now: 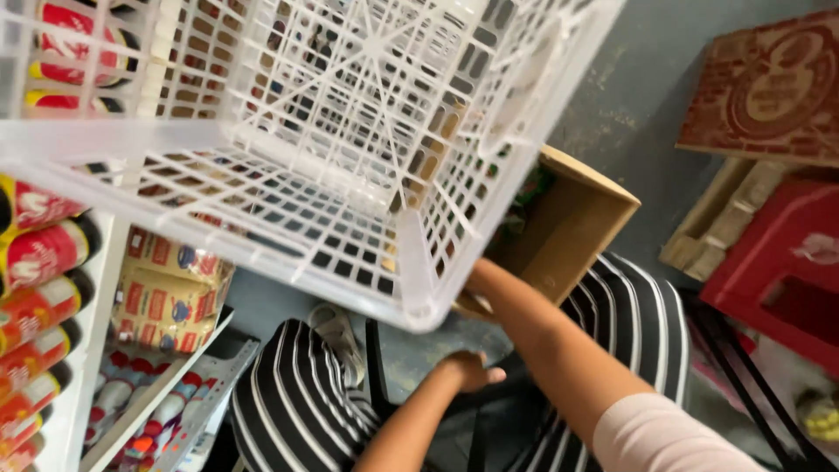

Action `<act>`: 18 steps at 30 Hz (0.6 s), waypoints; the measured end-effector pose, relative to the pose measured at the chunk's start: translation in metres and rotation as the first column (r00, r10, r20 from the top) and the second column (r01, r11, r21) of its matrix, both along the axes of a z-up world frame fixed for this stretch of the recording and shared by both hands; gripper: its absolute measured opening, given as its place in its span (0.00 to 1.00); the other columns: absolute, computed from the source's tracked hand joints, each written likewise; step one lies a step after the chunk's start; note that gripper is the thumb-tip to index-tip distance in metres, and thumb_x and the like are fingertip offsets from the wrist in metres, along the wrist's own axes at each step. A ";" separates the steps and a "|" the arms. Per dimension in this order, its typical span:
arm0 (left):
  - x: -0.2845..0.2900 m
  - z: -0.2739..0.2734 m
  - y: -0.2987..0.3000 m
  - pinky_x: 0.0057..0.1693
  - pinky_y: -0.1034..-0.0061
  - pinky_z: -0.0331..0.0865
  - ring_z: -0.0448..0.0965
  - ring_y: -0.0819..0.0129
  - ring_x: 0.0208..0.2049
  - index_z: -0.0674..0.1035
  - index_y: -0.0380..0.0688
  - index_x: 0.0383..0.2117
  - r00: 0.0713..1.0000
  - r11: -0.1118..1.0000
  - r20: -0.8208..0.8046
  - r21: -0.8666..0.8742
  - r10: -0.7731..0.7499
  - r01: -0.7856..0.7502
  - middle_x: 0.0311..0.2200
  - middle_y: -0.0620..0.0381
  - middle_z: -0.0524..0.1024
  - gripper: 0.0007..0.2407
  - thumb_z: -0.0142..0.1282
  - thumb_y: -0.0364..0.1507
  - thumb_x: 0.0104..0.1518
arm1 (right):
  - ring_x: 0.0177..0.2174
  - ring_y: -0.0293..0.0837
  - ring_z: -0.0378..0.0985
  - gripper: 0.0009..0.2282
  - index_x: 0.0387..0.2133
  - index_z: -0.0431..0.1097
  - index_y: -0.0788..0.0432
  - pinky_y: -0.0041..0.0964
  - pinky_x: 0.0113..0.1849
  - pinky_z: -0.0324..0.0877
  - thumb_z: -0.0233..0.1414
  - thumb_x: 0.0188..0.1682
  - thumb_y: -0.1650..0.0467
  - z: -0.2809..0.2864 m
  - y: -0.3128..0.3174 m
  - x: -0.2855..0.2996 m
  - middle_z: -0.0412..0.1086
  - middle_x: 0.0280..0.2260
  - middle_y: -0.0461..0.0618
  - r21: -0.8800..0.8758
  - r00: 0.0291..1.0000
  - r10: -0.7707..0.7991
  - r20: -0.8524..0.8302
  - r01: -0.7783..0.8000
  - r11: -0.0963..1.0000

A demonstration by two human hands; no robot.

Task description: Organize and restock condiment pouches and bottles on shelves in a grocery store.

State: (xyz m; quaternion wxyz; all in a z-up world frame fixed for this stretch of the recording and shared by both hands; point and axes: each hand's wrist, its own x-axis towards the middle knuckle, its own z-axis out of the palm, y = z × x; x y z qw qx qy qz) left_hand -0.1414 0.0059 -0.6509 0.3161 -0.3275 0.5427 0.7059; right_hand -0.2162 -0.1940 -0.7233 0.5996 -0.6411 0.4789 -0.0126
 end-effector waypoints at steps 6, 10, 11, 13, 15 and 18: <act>0.034 0.072 -0.054 0.58 0.53 0.71 0.76 0.44 0.56 0.75 0.47 0.56 0.932 0.947 0.346 -0.322 0.111 0.007 0.54 0.42 0.75 0.23 0.58 0.40 0.54 | 0.42 0.54 0.76 0.18 0.46 0.78 0.61 0.50 0.47 0.69 0.51 0.55 0.59 -0.023 0.014 -0.049 0.75 0.46 0.61 0.002 0.998 0.038 -0.059 -0.038 0.999; 0.068 0.134 -0.094 0.56 0.51 0.72 0.78 0.43 0.52 0.78 0.44 0.50 0.886 0.805 0.320 -0.587 0.335 -0.093 0.49 0.42 0.78 0.17 0.60 0.36 0.56 | 0.37 0.51 0.77 0.21 0.38 0.81 0.59 0.48 0.44 0.71 0.51 0.54 0.54 0.123 -0.020 -0.062 0.78 0.39 0.61 0.125 0.928 0.287 -0.236 -0.264 0.956; 0.074 0.153 -0.104 0.52 0.51 0.71 0.77 0.38 0.48 0.75 0.38 0.50 0.850 0.511 0.032 -0.811 0.526 -0.286 0.47 0.38 0.77 0.24 0.65 0.37 0.48 | 0.35 0.49 0.78 0.21 0.38 0.81 0.59 0.46 0.42 0.71 0.52 0.52 0.54 0.156 -0.027 -0.064 0.78 0.37 0.60 0.116 0.941 0.307 -0.140 -0.292 0.949; 0.081 0.198 -0.123 0.48 0.51 0.71 0.76 0.34 0.44 0.73 0.33 0.50 0.755 0.117 -0.314 -0.882 0.576 -0.456 0.44 0.34 0.76 0.31 0.70 0.38 0.40 | 0.33 0.47 0.79 0.20 0.37 0.81 0.59 0.44 0.40 0.71 0.53 0.51 0.54 0.215 -0.034 -0.068 0.79 0.35 0.59 0.081 0.944 0.326 -0.051 -0.322 0.943; 0.087 0.247 -0.144 0.49 0.53 0.70 0.76 0.36 0.45 0.74 0.31 0.51 0.691 -0.097 -0.647 -0.749 0.322 -0.655 0.46 0.35 0.77 0.27 0.66 0.37 0.48 | 0.31 0.43 0.76 0.20 0.39 0.79 0.61 0.41 0.38 0.72 0.54 0.51 0.56 0.265 -0.038 -0.070 0.80 0.32 0.58 0.081 0.937 0.316 0.147 -0.330 0.941; 0.106 0.243 -0.142 0.41 0.64 0.74 0.82 0.54 0.34 0.81 0.41 0.37 0.641 0.060 -0.594 -0.709 0.486 -0.702 0.30 0.49 0.81 0.12 0.66 0.35 0.55 | 0.34 0.40 0.76 0.20 0.42 0.78 0.63 0.38 0.40 0.72 0.53 0.54 0.57 0.321 -0.046 -0.069 0.79 0.33 0.54 -0.008 0.882 0.323 0.344 -0.342 0.940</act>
